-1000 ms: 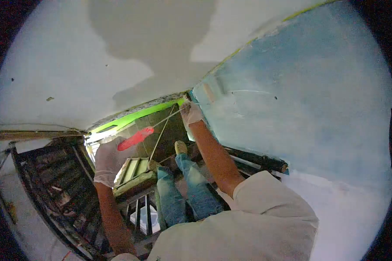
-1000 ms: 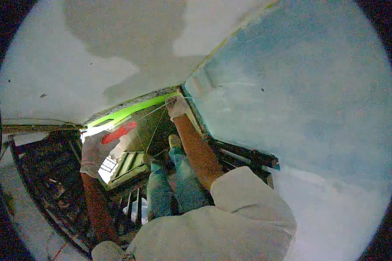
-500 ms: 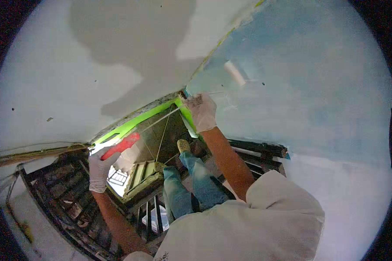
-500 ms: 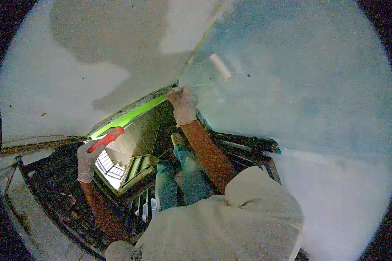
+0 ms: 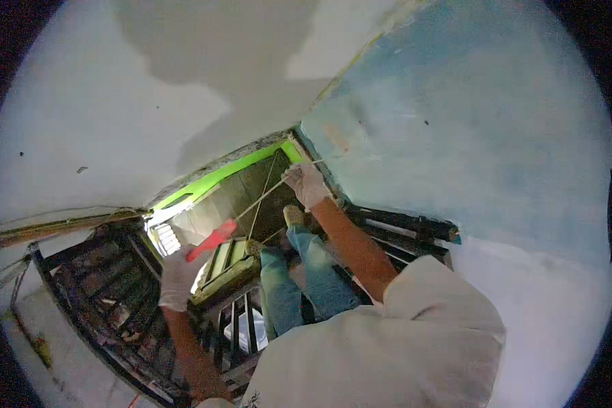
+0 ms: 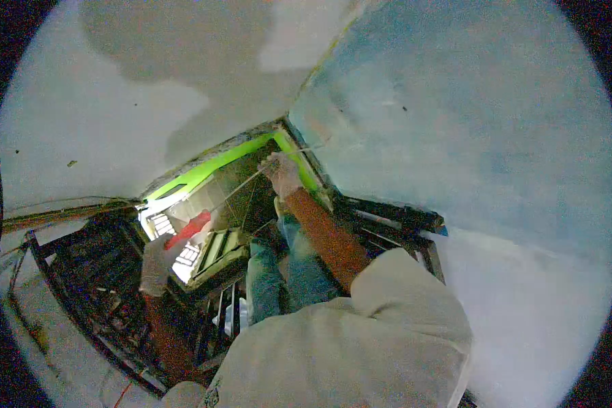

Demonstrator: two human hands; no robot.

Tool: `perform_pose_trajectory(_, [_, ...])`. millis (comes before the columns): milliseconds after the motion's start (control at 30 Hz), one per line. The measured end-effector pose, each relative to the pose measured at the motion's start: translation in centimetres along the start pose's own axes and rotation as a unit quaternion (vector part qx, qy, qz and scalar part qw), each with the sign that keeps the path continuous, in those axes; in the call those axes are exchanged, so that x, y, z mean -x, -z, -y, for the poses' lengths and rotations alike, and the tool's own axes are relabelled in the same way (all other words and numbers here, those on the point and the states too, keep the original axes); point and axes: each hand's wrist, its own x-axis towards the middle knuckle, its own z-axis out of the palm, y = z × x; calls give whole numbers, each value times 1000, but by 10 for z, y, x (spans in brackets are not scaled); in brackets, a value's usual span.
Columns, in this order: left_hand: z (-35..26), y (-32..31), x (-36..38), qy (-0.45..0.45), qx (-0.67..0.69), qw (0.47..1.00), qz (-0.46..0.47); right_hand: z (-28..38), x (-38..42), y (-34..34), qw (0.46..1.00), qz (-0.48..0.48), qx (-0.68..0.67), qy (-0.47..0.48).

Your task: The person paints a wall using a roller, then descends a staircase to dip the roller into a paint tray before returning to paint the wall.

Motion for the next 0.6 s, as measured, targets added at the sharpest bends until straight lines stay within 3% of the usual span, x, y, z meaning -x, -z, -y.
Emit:
perform_pose_trajectory(67, [-22, -23, -12, -19, -50, 999, -9, -28, -53, 53, 999, 54, 4, -9])
perform_pose_trajectory(167, [-37, -60, -41, -21, -56, 998, -25, -46, -124, 103, 998, -16, -32, -48])
perform_pose_trajectory(233, [-48, -70, -59, -28, -57, 998, -27, -36, -150, 122, 988, 131, -69, -45])
perform_pose_trajectory(267, [-50, -68, -67, -26, -58, 998, -23, -30, -149, 111, 988, 127, -70, -46])
perform_pose_trajectory(333, [-52, -63, -79, -77, -63, 995, -24, -7, -138, 80, 987, -104, -110, -61])
perform_pose_trajectory(367, [-51, -54, -81, -110, -45, 992, -42, -10, -137, 81, 996, -68, -58, -23])
perform_pose_trajectory(467, [-30, -19, -79, -90, -31, 994, -49, 5, -103, 47, 997, -27, -74, 23])
perform_pose_trajectory(533, [-46, 18, -67, -3, 45, 999, 4, 43, -36, -22, 995, -75, -72, 9])
perform_pose_trajectory(600, [-31, 34, -61, -46, 30, 998, -30, 63, -5, -47, 992, -17, -116, 40])
